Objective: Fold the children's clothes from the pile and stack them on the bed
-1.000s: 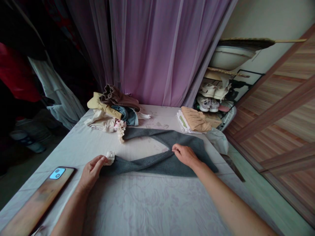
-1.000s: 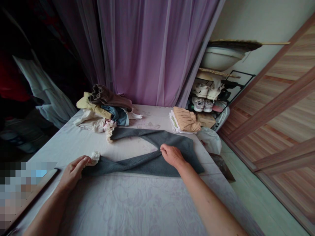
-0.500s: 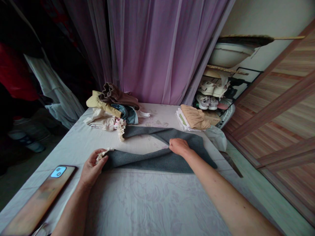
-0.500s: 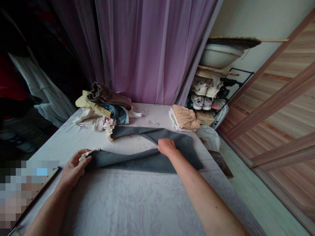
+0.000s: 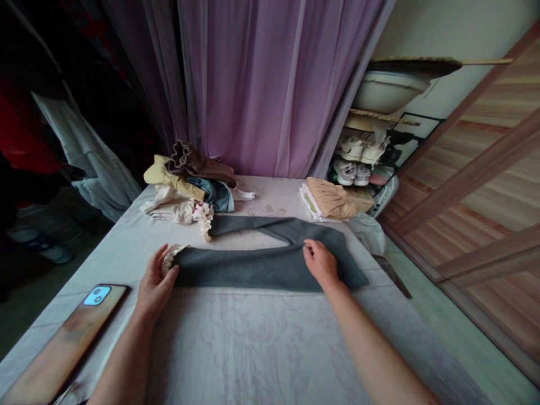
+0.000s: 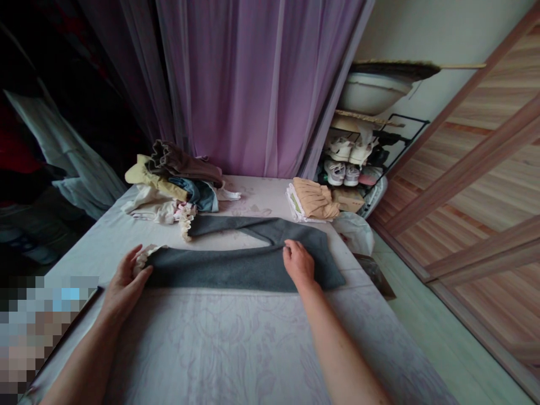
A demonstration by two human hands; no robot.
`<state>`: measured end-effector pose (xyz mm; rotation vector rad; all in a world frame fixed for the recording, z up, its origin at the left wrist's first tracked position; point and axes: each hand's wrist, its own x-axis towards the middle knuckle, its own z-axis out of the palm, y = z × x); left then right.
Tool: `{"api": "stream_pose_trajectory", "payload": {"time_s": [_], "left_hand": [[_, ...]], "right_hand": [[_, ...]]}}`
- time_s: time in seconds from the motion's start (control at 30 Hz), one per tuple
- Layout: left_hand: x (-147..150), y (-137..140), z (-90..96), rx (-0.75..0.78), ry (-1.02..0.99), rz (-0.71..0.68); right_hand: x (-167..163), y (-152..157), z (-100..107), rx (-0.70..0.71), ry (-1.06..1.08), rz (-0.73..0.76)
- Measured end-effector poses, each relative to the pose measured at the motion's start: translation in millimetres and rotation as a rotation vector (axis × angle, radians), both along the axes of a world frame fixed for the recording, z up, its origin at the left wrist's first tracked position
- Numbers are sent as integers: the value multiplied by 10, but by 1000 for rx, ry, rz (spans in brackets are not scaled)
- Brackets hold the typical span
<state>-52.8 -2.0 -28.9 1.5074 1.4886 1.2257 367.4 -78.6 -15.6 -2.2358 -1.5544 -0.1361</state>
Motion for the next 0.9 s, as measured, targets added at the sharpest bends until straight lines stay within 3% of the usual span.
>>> {"api": "stream_pose_trajectory", "payload": {"time_s": [0.13, 0.23, 0.37, 0.63, 0.8, 0.9], "left_hand": [[-9, -5, 16, -28, 93, 61], [-11, 1, 22, -30, 125, 82], [-4, 3, 35, -37, 121, 85], [18, -16, 87, -40, 130, 98], [38, -20, 98, -46, 109, 70], [52, -22, 118, -57, 105, 60]], "right_hand": [[420, -170, 94, -10, -87, -365], [718, -232, 147, -202, -11, -563], [921, -248, 165, -371, 87, -560], [823, -296, 120, -197, -113, -414], [897, -287, 77, -182, -39, -553], [952, -251, 83, -221, 3, -564]]}}
